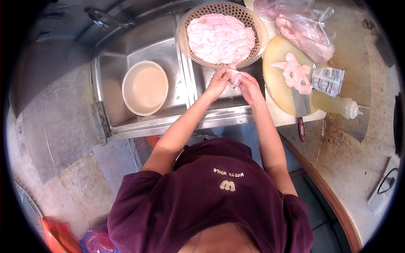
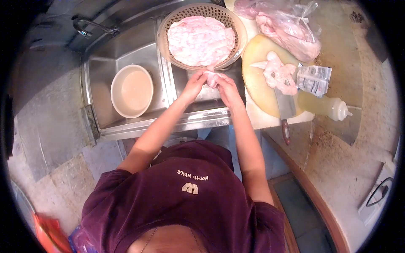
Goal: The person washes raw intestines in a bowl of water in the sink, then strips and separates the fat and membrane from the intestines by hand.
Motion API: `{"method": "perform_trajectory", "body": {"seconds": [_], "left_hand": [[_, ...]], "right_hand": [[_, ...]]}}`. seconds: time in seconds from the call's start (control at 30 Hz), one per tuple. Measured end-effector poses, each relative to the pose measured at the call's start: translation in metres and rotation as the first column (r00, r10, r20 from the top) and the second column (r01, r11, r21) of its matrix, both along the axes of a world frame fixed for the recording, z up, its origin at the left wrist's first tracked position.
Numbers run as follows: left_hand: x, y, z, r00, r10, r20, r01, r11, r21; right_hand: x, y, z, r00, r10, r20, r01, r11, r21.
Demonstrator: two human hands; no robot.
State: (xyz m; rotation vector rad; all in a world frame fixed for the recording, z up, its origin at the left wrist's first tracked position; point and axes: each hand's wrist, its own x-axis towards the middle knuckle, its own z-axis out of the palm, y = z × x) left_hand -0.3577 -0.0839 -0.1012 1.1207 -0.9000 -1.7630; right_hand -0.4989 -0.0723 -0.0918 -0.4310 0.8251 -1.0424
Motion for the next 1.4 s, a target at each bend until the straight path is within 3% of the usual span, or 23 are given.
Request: {"method": "perform_trajectory", "body": {"seconds": [0.1, 0.2, 0.37, 0.5, 0.6, 0.7, 0.8, 0.9, 1.0, 1.1, 1.3, 1.4], "left_hand": [[-0.001, -0.004, 0.006, 0.996, -0.006, -0.092, 0.006, 1.000, 0.000], [-0.008, -0.005, 0.011, 0.999, 0.032, 0.030, -0.030, 0.998, -0.049], [-0.001, -0.003, 0.017, 0.972, -0.134, 0.192, 0.155, 0.983, -0.100], [0.008, 0.006, 0.027, 0.933, -0.334, 0.137, 0.330, 0.943, 0.047], [0.010, 0.014, 0.028, 0.914, -0.344, 0.214, 0.356, 0.935, -0.014], [0.012, 0.016, 0.026, 0.838, -0.310, 0.449, 0.389, 0.916, -0.093], [0.011, 0.018, 0.019, 0.829, -0.080, 0.553, 0.283, 0.914, -0.292], [0.006, 0.012, 0.014, 0.940, 0.033, 0.340, 0.103, 0.921, -0.376], [0.000, 0.002, 0.013, 0.996, -0.043, 0.079, 0.052, 0.991, -0.122], [-0.003, -0.004, 0.006, 0.998, -0.055, 0.017, 0.054, 0.997, 0.049], [-0.001, -0.005, 0.011, 0.975, -0.220, -0.042, 0.224, 0.962, 0.159], [-0.006, 0.002, 0.010, 0.994, -0.102, 0.046, 0.098, 0.991, 0.096]], "right_hand": [[-0.006, -0.001, -0.001, 0.994, 0.106, -0.032, -0.106, 0.994, -0.010], [-0.011, 0.000, -0.005, 0.994, 0.090, -0.061, -0.091, 0.996, -0.005], [-0.014, 0.000, 0.004, 0.994, 0.020, -0.107, -0.019, 1.000, 0.012], [-0.011, 0.003, -0.003, 0.993, -0.028, 0.117, 0.023, 0.999, 0.038], [-0.008, 0.006, -0.008, 0.978, -0.067, 0.197, 0.057, 0.997, 0.054], [-0.006, 0.006, -0.010, 0.968, -0.105, 0.226, 0.097, 0.994, 0.047], [-0.007, 0.007, -0.012, 0.974, -0.120, 0.193, 0.112, 0.992, 0.049], [-0.009, 0.007, -0.006, 0.994, -0.030, 0.107, 0.028, 0.999, 0.015], [-0.008, 0.008, -0.001, 0.996, 0.086, -0.004, -0.086, 0.995, -0.051], [-0.006, 0.011, -0.002, 0.996, 0.052, -0.070, -0.056, 0.997, -0.058], [-0.014, 0.012, -0.008, 0.997, -0.044, -0.062, 0.044, 0.999, 0.007], [-0.009, 0.010, -0.010, 0.997, -0.067, -0.022, 0.068, 0.998, 0.012]]}}
